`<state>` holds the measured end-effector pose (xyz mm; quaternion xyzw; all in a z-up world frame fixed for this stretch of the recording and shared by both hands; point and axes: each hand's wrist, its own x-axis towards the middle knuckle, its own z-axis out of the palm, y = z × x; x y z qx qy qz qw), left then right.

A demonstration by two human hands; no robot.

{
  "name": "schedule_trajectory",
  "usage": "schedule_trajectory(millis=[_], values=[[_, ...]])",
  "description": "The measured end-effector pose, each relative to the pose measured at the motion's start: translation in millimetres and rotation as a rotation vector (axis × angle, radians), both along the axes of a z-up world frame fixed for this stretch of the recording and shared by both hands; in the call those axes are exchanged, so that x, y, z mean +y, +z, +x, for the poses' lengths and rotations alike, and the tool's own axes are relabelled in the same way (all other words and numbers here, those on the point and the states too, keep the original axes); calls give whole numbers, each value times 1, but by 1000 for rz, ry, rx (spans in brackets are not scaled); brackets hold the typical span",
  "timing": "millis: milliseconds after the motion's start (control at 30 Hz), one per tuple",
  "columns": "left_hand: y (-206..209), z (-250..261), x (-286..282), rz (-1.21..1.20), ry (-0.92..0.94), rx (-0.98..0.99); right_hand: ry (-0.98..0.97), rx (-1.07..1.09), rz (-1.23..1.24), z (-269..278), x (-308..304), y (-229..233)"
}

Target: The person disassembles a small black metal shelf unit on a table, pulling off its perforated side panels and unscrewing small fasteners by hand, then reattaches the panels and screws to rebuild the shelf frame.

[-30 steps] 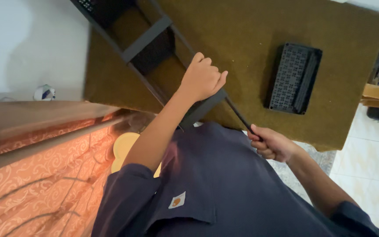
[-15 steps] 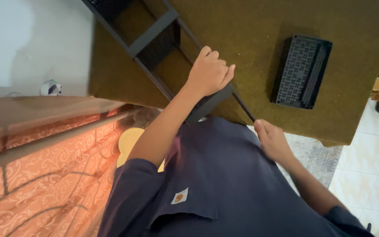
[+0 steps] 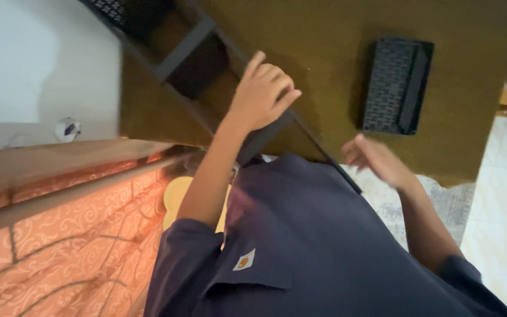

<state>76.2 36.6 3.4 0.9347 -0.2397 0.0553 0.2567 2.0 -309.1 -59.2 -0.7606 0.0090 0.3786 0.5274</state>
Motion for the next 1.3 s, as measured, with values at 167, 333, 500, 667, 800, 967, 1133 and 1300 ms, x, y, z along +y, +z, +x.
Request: schedule_trajectory(millis=[167, 333, 500, 667, 800, 967, 1133, 1300], values=[[25, -56, 10, -134, 79, -84, -255, -562, -722, 30, -77, -72], [30, -119, 26, 60, 152, -70, -218, -822, -932, 58, -131, -144], [3, -140, 29, 271, 250, -187, -221, -677, -942, 76, -141, -175], [-16, -125, 17, 280, 302, -256, -173, -641, -926, 81, -140, -174], [-19, -103, 5, 264, 377, -290, -155, -628, -919, 91, -134, -166], [-21, -77, -2, 223, 435, -321, -169, -614, -891, 90, -135, -162], [-18, -62, -5, 186, 455, -292, -176, -750, -792, 78, -142, -166], [-12, -72, 7, 83, 377, -262, -297, -764, -664, 45, -146, -152]])
